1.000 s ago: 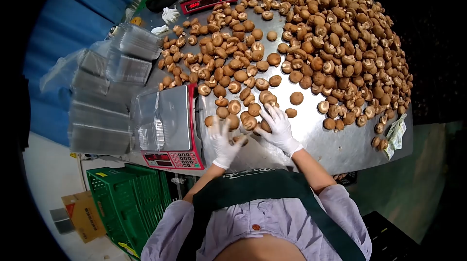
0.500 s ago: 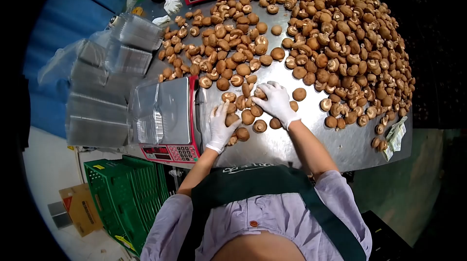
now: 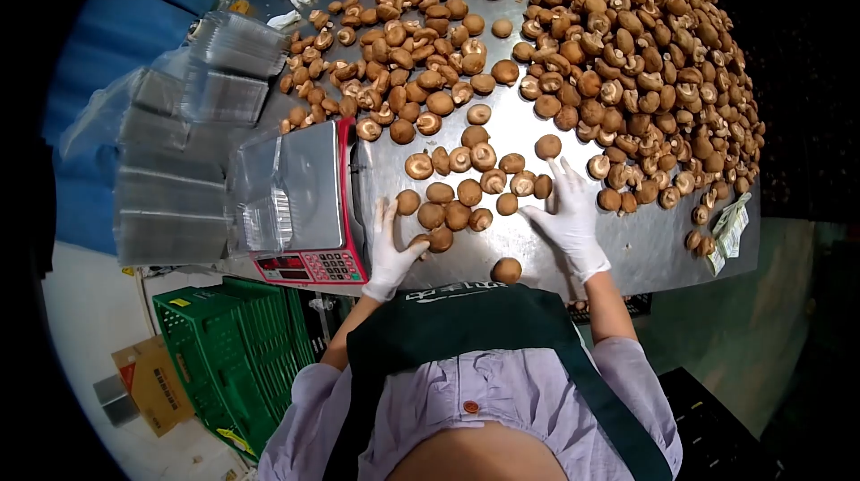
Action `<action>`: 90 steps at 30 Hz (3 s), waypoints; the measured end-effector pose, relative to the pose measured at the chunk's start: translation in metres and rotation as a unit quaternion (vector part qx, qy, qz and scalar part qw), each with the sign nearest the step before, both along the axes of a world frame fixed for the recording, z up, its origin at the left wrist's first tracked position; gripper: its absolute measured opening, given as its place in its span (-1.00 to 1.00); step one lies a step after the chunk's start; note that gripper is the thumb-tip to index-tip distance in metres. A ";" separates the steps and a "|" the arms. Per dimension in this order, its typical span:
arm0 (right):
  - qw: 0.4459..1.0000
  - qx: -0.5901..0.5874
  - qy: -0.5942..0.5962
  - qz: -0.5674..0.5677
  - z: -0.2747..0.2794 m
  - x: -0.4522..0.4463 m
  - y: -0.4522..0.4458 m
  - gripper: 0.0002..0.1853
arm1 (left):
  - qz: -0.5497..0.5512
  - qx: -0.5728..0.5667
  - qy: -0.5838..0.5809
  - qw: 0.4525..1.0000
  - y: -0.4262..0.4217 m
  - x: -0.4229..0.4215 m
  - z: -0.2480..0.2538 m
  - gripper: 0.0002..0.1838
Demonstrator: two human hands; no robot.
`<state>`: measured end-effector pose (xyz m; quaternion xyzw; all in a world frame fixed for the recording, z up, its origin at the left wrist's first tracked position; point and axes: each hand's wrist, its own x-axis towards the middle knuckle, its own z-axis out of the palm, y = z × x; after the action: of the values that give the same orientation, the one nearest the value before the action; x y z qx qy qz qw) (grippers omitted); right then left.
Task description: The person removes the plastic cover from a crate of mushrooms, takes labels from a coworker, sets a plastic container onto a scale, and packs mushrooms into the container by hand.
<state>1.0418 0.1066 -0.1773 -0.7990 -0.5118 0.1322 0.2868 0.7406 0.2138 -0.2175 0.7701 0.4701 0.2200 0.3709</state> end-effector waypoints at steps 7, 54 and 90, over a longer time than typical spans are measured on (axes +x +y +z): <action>0.993 -0.111 0.047 -0.002 -0.026 0.000 -0.024 0.18 | -0.035 -0.068 0.196 0.978 -0.019 0.014 0.024 0.31; 0.817 0.042 0.495 0.293 0.081 -0.160 0.127 -0.10 | -0.010 0.046 -0.150 0.988 0.055 -0.046 0.142 -0.17; 0.954 0.057 0.119 0.269 0.085 -0.349 0.232 -0.47 | 0.116 0.115 -0.125 0.979 0.158 -0.263 0.130 -0.83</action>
<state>0.6932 0.3389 -0.0918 -0.5925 -0.6768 0.2686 0.3446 0.4775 0.3715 -0.0873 0.7145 0.4776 0.4083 0.3076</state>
